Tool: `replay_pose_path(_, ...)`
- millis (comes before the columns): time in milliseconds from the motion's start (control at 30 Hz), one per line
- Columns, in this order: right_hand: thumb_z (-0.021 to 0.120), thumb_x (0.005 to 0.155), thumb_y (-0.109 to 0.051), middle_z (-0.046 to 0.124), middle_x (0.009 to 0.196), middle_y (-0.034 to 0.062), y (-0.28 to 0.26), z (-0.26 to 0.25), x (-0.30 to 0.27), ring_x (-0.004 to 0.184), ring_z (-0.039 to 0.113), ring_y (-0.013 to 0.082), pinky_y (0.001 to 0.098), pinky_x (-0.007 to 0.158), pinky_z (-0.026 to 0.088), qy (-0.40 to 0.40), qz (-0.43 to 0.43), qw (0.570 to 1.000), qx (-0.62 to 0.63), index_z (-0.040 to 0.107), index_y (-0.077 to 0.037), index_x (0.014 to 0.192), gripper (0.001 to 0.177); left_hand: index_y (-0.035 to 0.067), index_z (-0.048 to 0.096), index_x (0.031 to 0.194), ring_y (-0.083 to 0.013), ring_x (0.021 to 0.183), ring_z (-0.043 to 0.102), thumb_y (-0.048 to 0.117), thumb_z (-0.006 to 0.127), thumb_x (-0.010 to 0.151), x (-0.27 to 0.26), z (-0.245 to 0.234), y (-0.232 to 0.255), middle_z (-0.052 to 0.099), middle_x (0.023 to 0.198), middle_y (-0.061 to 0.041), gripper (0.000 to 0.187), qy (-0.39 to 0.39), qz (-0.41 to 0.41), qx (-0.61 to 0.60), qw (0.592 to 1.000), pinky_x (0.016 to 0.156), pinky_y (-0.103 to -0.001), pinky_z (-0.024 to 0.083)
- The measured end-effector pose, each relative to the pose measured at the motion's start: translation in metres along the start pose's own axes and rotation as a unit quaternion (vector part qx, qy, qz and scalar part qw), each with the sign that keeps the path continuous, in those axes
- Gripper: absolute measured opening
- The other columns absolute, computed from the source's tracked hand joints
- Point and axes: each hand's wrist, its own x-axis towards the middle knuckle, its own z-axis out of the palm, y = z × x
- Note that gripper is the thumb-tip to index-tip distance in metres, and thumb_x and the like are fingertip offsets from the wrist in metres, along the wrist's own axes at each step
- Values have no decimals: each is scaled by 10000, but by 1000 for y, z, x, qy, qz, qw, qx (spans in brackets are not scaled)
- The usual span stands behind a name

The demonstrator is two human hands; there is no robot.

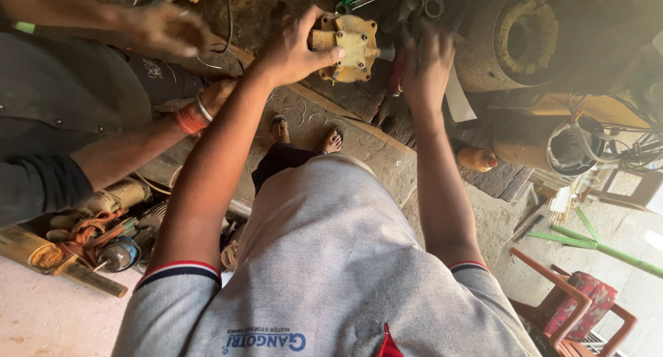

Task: The person uses a hammer to tap a metal component, then wraps a white material around a cylindrical part and secures it. They insert a wooden stick into the assembly and continue adjusting the components by hand.

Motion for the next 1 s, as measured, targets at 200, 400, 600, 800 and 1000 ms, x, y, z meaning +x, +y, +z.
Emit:
replay_pose_path(200,873,771,-704,353,1571,264,-73,-1,32,1444,367,460,605,1177,347,-124,-370,918,-67,338,-77,1599,1168,16,315,1498,-411,1281,530,690,809,843,12,-9,-15,500,1418,-293,1062,-20,-84,-19,996,987,-544,487)
replay_pose_path(400,935,694,-620,463,1457,202,-84,21,44,1323,481,414,552,1099,442,-182,-367,904,-126,355,-102,1601,1195,-54,320,1568,-385,1393,536,692,738,998,-1,-6,-35,526,1509,-306,1028,6,-19,-18,1000,1130,-484,497)
replay_pose_path(600,992,696,-569,468,1456,196,-81,13,50,1267,515,396,488,1094,497,-176,-394,900,-69,340,-73,1600,1219,-131,296,1473,-356,970,742,522,620,996,-38,-8,-19,701,1122,-286,871,-67,-23,-30,997,827,-429,596)
replay_pose_path(800,998,631,-546,459,1428,215,-87,7,39,1253,508,419,491,1036,525,-177,-397,899,-55,370,-46,1517,1196,-69,429,1177,-374,746,701,364,704,1027,-66,5,2,642,818,-267,535,32,29,42,998,600,-448,548)
replay_pose_path(1000,979,638,-518,485,1389,186,-93,6,38,1222,524,406,473,974,545,-213,-369,900,-93,402,-59,1502,1136,-39,433,1209,-283,719,713,266,682,1081,-64,4,-16,665,883,-244,414,62,123,68,988,596,-362,577)
